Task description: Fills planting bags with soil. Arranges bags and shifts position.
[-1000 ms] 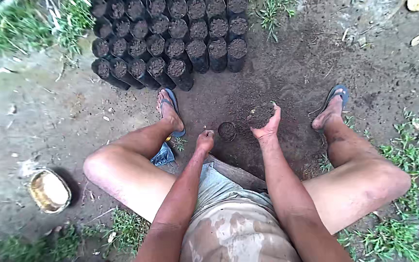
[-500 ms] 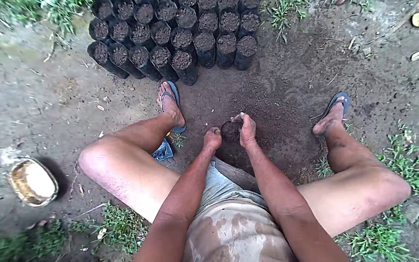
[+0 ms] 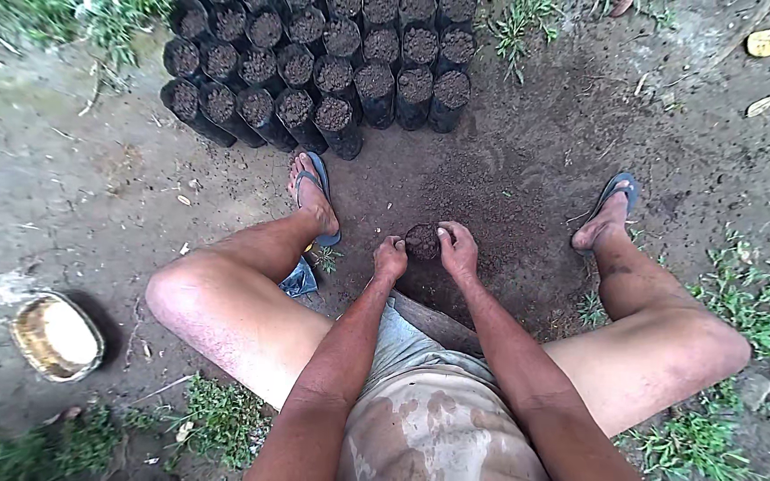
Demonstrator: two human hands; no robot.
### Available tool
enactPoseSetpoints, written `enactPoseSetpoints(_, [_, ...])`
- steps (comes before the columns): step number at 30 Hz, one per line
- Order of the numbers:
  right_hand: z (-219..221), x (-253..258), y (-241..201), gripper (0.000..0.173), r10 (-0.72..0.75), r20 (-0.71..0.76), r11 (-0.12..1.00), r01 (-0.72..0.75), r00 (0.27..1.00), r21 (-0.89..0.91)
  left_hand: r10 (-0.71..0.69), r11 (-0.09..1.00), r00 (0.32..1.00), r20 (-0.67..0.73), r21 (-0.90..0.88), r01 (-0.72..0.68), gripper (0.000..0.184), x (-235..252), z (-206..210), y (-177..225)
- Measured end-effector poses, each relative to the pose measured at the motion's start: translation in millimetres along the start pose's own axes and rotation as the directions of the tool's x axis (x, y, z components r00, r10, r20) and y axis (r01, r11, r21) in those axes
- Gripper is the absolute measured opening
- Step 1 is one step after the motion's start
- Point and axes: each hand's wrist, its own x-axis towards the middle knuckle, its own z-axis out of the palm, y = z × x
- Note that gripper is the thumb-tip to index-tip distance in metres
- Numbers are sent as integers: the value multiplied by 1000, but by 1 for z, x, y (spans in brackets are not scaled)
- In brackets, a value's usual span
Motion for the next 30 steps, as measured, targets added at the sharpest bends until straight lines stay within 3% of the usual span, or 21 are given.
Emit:
enactPoseSetpoints(2, [-5, 0, 1, 34, 188, -50, 982, -189, 981, -5, -2, 999, 999, -35, 49, 4, 36, 1, -1, 2])
enactPoseSetpoints(5, [-17, 4, -3, 67, 387, 158, 915, -357, 908, -190, -26, 989, 999, -33, 147, 30, 47, 6, 0, 3])
enactPoseSetpoints(7, [-22, 12, -5, 77, 427, 340, 886, -313, 838, -342, 1, 978, 1000, -15, 209, 2, 51, 12, 2, 1])
enactPoseSetpoints(10, [-17, 23, 0, 71, 420, 497, 870, -180, 760, -459, 24, 955, 999, 26, 296, -31, 49, 22, 3, 2])
enactPoseSetpoints(12, [-17, 22, -2, 61, 397, 465, 870, -164, 792, -464, 3, 947, 999, 40, 321, -16, 45, 26, 2, 6])
enactPoseSetpoints(13, [-19, 18, -7, 53, 357, 402, 877, -155, 843, -455, -2, 950, 999, 39, 312, -11, 45, 28, 1, 7])
enactPoseSetpoints(15, [-18, 12, -19, 35, 188, 282, 909, -58, 941, -412, 23, 967, 999, 25, 252, -29, 46, 32, 0, 5])
enactPoseSetpoints(16, [-15, 11, -25, 30, 84, 278, 920, 33, 957, -391, 44, 975, 999, 14, 215, -46, 47, 33, 0, 4])
enactPoseSetpoints(18, [-5, 8, -36, 33, -27, 379, 888, 196, 925, -416, 61, 984, 998, -8, 170, -59, 47, 31, 2, 4])
enactPoseSetpoints(20, [8, 8, -42, 41, -12, 465, 836, 264, 885, -481, 79, 986, 997, -21, 149, -75, 40, 29, 5, 5])
enactPoseSetpoints(23, [11, 11, -48, 40, 16, 504, 833, 267, 864, -485, 91, 989, 995, -38, 117, -86, 32, 24, 3, 4])
enactPoseSetpoints(30, [-5, -2, -40, 35, 29, 378, 942, 102, 925, -320, 91, 993, 995, -52, 76, -87, 33, 22, -2, -2])
